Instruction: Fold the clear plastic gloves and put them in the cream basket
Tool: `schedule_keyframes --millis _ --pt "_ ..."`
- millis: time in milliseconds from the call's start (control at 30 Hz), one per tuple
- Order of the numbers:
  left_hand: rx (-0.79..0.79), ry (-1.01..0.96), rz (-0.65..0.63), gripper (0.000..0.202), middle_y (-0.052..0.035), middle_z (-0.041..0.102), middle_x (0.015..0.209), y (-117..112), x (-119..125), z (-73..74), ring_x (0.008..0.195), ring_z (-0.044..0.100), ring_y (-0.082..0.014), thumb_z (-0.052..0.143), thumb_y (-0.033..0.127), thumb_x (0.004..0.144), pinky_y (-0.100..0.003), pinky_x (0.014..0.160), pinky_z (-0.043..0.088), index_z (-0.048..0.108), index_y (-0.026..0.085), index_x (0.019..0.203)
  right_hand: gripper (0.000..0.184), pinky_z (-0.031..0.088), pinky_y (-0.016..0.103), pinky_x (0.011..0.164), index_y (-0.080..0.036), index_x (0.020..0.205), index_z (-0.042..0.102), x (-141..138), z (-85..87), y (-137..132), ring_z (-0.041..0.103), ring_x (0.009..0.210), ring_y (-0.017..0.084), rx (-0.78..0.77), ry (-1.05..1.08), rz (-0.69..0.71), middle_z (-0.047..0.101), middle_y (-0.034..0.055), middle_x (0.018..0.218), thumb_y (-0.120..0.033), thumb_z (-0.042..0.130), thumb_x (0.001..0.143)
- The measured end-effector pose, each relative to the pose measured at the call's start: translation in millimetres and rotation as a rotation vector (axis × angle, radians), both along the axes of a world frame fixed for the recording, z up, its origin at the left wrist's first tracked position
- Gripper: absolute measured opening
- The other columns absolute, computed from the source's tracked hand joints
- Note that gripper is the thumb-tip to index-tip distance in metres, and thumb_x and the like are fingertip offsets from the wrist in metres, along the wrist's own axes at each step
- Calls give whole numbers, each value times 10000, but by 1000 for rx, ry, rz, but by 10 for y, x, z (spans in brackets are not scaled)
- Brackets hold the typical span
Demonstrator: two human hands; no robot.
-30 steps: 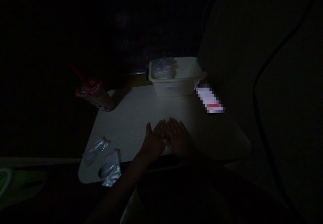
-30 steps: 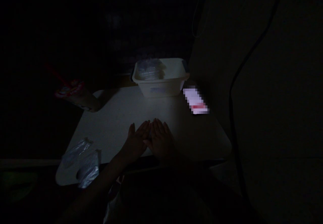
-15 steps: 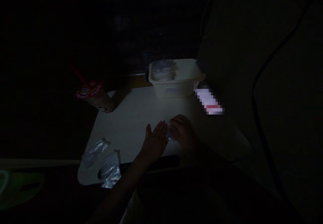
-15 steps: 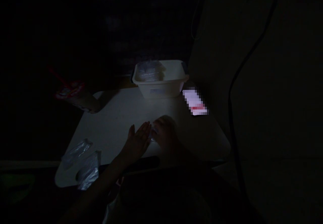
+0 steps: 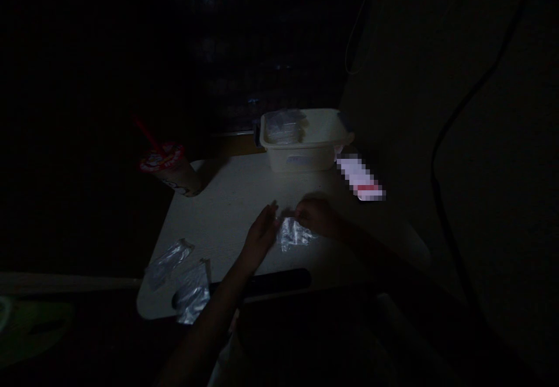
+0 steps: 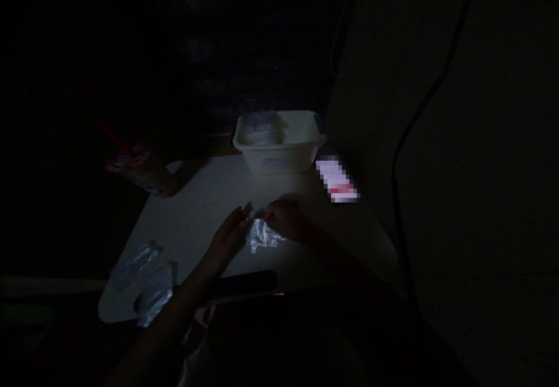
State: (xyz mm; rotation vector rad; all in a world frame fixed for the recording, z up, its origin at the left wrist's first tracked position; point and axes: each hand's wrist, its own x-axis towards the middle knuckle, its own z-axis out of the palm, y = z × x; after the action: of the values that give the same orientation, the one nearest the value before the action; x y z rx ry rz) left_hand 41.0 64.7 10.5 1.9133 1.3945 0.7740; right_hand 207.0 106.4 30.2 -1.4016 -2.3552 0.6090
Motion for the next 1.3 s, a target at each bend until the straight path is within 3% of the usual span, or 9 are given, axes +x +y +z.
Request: schedule_keyframes --millis 100,233,367,567,700,833,900,1067,1300 --pt "-278 -406 76 300 -64 631 894 49 -24 55 815 564 -171 466 344 725 -264 691 420 602 135 891 84 401 223 611 -146 644 574 -6 66 3 547 652 116 -113 250 12 602 18 667 -157 491 645" --pt "-378 -551 226 250 6 570 520 97 -8 53 484 498 -104 545 352 644 -214 490 381 611 115 597 163 430 236 570 -138 781 552 -22 115 14 561 637 125 -331 552 -98 599 19 689 -173 508 628" --pt "-287 -587 266 264 38 499 451 174 47 90 439 448 -85 536 373 645 -193 439 342 572 125 563 294 456 266 572 -151 854 543 -26 126 3 580 668 155 -453 722 -280 612 24 751 -192 568 564" --pt "-173 -580 287 280 -4 602 633 206 87 299 590 545 -132 488 388 699 -227 541 420 591 133 754 285 451 246 523 -149 823 551 -57 115 14 565 607 141 -341 824 -438 600 7 672 -162 535 538" --pt "64 -313 265 337 -64 604 959 247 -69 316 873 551 -183 383 355 773 -296 734 437 521 157 1009 277 438 230 507 -164 828 563 41 277 189 540 564 118 -151 711 -416 574 -17 611 -188 540 553" --pt "337 269 7 339 -63 536 1111 456 -254 161 993 496 -192 330 267 798 -347 845 393 482 206 1094 296 435 238 527 -168 824 571 211 624 624 533 585 120 50 743 -371 576 -4 660 -230 586 535" --pt "413 543 -1 338 -89 538 1106 584 -308 75 997 493 -210 328 217 788 -382 851 384 496 177 1079 310 436 236 532 -156 824 563 258 826 911 540 604 125 46 833 -412 583 10 687 -228 594 524" --pt "283 875 154 378 -102 475 1175 751 -347 -50 1073 416 -234 312 138 769 -400 797 389 472 188 1108 226 431 213 481 -149 758 536 158 1175 1527 525 498 99 -64 917 -590 539 -39 533 -132 538 532" --pt "123 873 217 358 -80 461 1192 790 -303 -88 1096 376 -237 286 208 797 -467 798 339 482 230 1096 108 386 191 387 -153 608 528 -152 1116 2007 469 382 83 -19 756 -578 447 -78 396 -75 534 534"
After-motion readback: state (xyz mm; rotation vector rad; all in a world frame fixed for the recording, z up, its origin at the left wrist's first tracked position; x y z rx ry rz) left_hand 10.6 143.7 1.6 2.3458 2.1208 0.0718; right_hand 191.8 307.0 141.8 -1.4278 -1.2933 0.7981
